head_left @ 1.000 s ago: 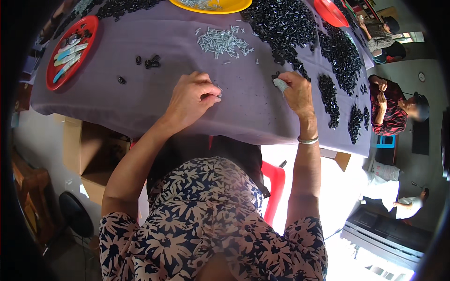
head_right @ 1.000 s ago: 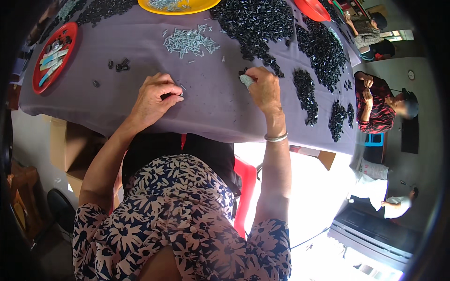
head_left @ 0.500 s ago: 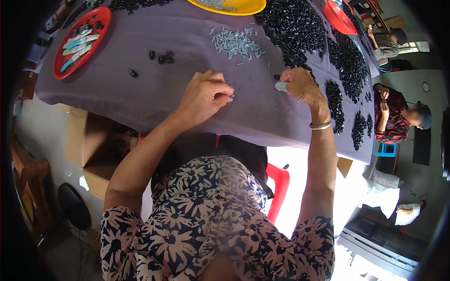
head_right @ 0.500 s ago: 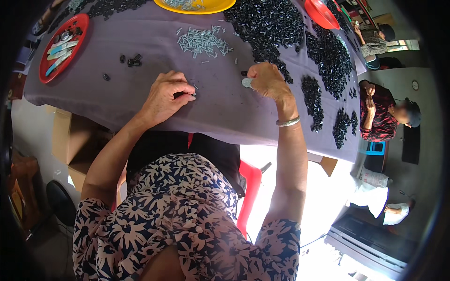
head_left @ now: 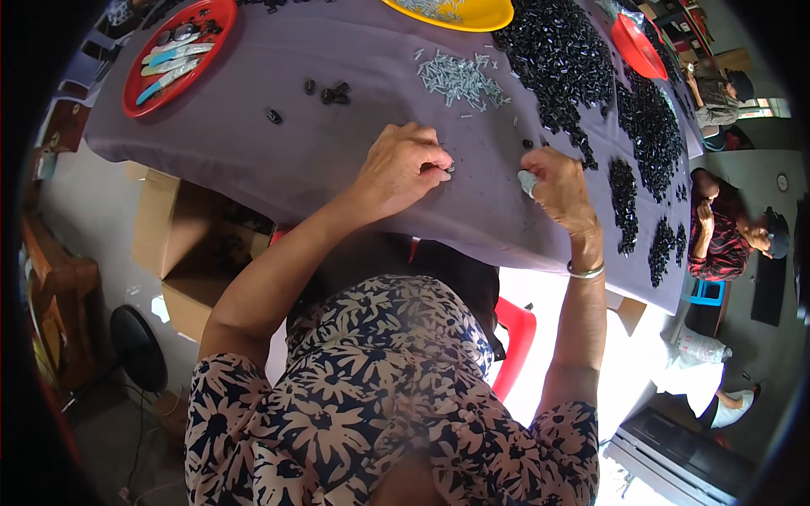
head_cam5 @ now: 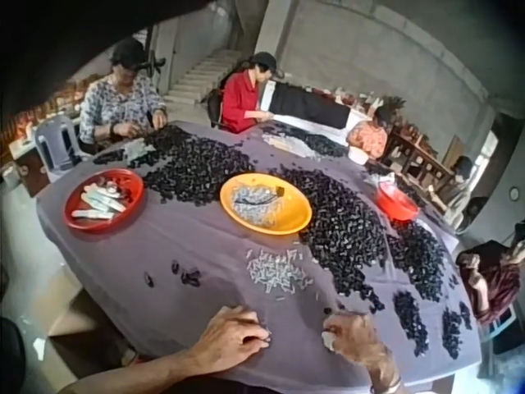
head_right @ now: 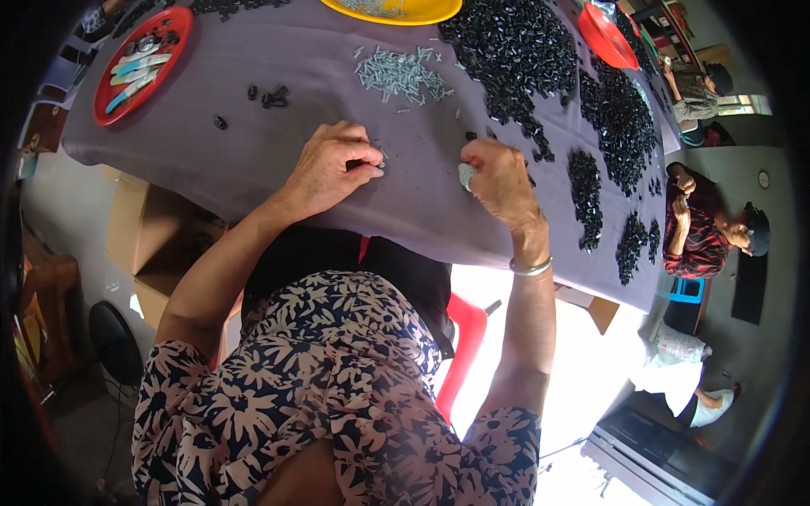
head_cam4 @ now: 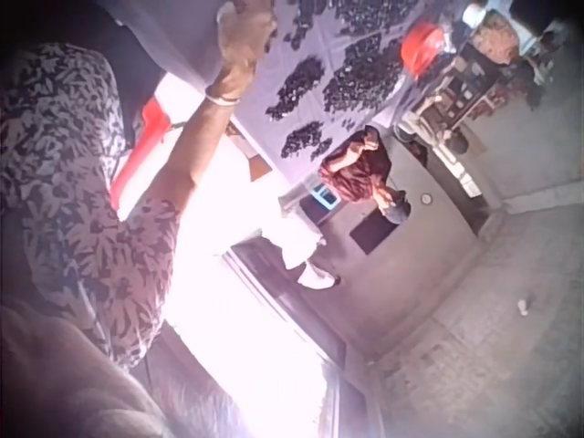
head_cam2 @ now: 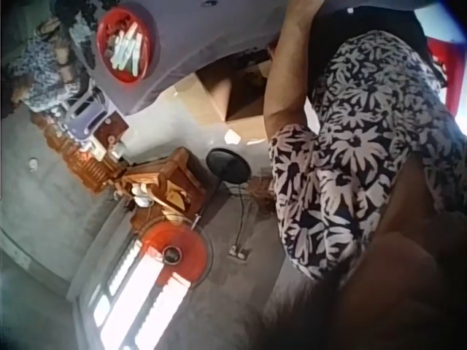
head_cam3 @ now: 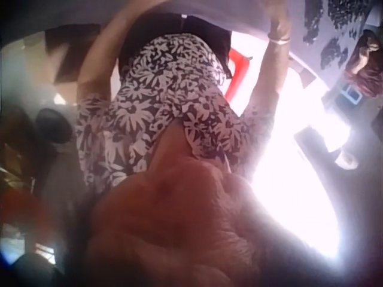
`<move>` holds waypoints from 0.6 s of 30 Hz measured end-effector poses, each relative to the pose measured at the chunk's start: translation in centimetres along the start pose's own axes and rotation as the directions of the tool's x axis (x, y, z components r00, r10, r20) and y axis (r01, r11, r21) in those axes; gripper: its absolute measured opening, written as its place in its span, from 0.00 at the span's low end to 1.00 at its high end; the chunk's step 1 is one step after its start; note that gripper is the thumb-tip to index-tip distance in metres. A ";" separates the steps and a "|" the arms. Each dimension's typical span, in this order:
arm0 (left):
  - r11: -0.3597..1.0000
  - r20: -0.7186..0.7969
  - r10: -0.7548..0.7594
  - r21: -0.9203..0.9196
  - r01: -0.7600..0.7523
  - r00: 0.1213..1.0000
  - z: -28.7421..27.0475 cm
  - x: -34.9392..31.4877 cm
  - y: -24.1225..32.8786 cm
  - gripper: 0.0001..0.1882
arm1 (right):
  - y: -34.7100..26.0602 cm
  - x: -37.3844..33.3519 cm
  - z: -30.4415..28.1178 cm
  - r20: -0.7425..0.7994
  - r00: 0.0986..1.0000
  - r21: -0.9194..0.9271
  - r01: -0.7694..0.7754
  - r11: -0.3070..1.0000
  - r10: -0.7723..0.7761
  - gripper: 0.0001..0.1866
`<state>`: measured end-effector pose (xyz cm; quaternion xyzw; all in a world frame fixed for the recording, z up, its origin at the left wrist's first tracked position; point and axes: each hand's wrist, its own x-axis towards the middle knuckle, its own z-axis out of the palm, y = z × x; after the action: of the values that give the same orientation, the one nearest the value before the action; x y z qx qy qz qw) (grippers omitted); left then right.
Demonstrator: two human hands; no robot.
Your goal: Assembling small plastic housings by manually inserting metal pins into them at a production table.
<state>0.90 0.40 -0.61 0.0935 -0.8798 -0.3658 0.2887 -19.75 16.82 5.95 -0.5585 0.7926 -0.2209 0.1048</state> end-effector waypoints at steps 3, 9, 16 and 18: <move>1.000 -0.002 0.004 0.014 -0.004 1.000 0.1 -0.3 0.2 0.04 | -1.7 -0.8 2.5 -0.067 0.998 0.262 0.028 0.965 -0.010 0.08; 0.999 -0.014 0.007 0.047 -0.006 1.000 0.0 0.3 0.1 0.05 | -5.1 -0.2 6.9 -0.214 0.975 0.724 0.120 0.679 0.056 0.08; 0.997 -0.018 0.052 0.061 -0.051 0.998 -0.5 2.0 -0.7 0.06 | -5.6 0.9 6.9 -0.310 0.950 0.475 0.115 0.873 0.044 0.08; 0.991 0.006 0.083 0.101 -0.084 0.996 -0.4 1.6 -1.0 0.07 | -5.5 0.7 7.4 -0.360 0.933 0.411 0.172 0.895 -0.014 0.09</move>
<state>-0.19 -1.13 -0.38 0.0708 -0.9006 -0.3084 0.2978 -12.37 12.89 2.05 -0.5107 0.7008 -0.4926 0.0742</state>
